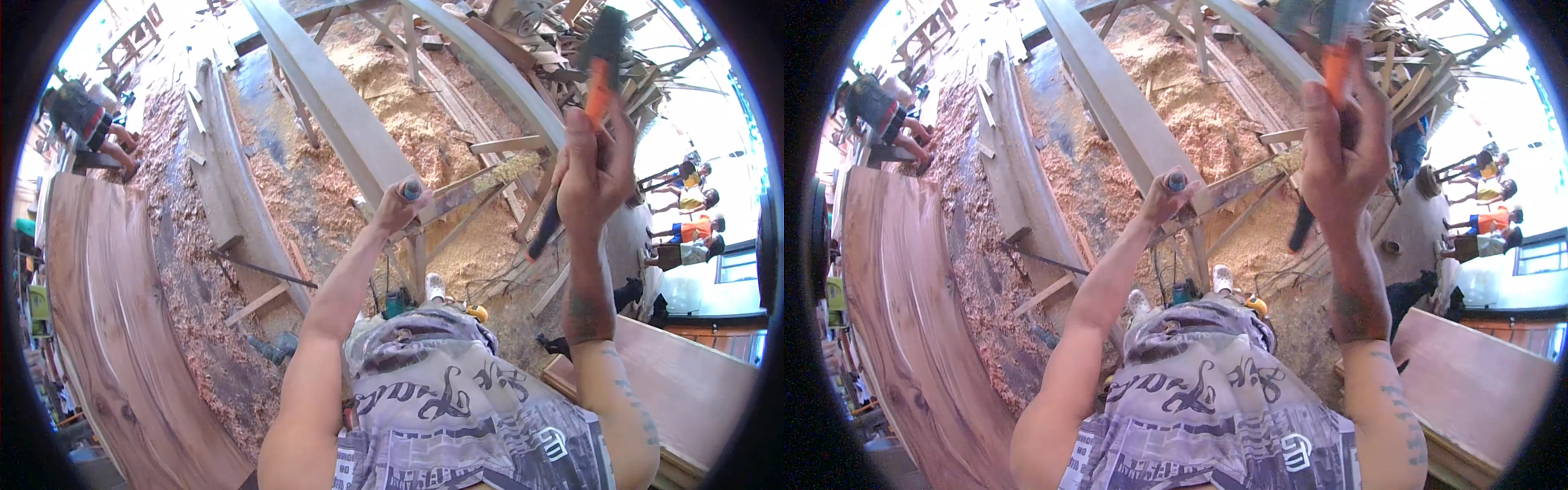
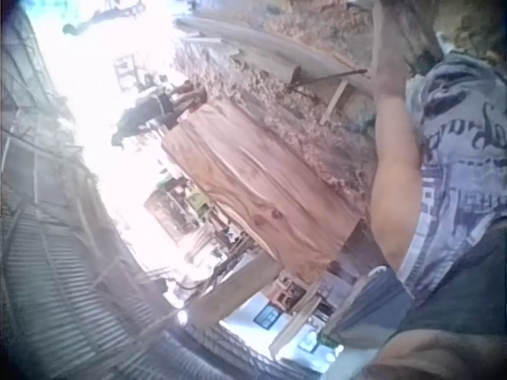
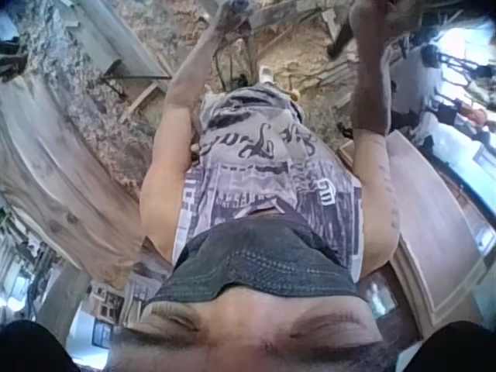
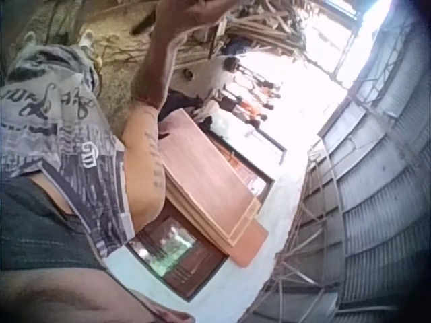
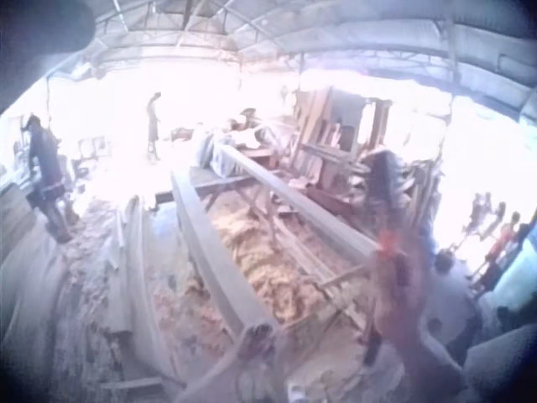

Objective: The person strikes the top of a chisel with a hammer to carve into a long wooden beam resting on saw horses.

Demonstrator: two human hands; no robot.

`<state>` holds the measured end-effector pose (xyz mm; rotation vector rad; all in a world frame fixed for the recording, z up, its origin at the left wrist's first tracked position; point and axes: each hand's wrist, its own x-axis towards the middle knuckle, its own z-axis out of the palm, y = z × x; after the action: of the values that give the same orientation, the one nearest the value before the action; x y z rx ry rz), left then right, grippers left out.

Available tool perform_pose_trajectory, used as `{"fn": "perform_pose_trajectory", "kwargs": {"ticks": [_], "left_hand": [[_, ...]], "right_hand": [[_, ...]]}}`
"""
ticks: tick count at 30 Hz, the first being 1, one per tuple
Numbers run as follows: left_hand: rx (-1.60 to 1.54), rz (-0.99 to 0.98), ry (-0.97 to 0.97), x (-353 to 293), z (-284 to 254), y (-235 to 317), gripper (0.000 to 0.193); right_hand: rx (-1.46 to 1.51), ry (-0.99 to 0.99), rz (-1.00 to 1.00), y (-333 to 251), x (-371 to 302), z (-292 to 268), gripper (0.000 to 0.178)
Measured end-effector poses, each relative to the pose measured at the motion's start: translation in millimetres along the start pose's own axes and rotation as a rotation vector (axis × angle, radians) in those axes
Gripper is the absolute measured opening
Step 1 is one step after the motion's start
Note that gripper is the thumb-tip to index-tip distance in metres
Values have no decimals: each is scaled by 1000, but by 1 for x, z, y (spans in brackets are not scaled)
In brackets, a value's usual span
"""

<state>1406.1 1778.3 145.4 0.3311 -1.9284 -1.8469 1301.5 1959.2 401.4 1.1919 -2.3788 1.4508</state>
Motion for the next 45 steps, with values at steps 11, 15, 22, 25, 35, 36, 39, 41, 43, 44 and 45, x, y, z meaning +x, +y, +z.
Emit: {"fn": "perform_pose_trajectory", "kwargs": {"ticks": [11,15,22,25,35,36,39,41,43,44,45], "left_hand": [[-48,-80,65,-1,-9,-16,20],[57,-13,29,-2,6,14,17],[-3,-6,81,-7,-5,-3,20],[-8,-46,89,-5,-5,-9,24],[-334,-105,85,-9,-8,-3,11],[-188,-59,81,-4,-15,-7,14],[-14,-18,73,-7,-10,-18,22],[-17,23,43,-1,1,-17,23],[-50,35,98,6,4,-25,21],[-71,20,97,-4,9,-30,21],[-87,32,133,-3,6,-29,21]], "right_hand": [[-14,-195,-145,-16,-2,22,22],[141,-330,-217,50,-38,42,37],[78,-410,-41,29,-36,66,32],[29,-124,-43,-22,10,10,21],[62,-528,-86,40,-50,79,47],[49,-375,-234,17,-28,69,47],[-256,-398,167,-27,4,29,45],[-4,-189,-128,19,-17,38,44],[79,-476,-162,72,-70,77,47],[21,-628,-27,79,-90,94,48],[-126,-796,301,45,-62,88,50]]}}
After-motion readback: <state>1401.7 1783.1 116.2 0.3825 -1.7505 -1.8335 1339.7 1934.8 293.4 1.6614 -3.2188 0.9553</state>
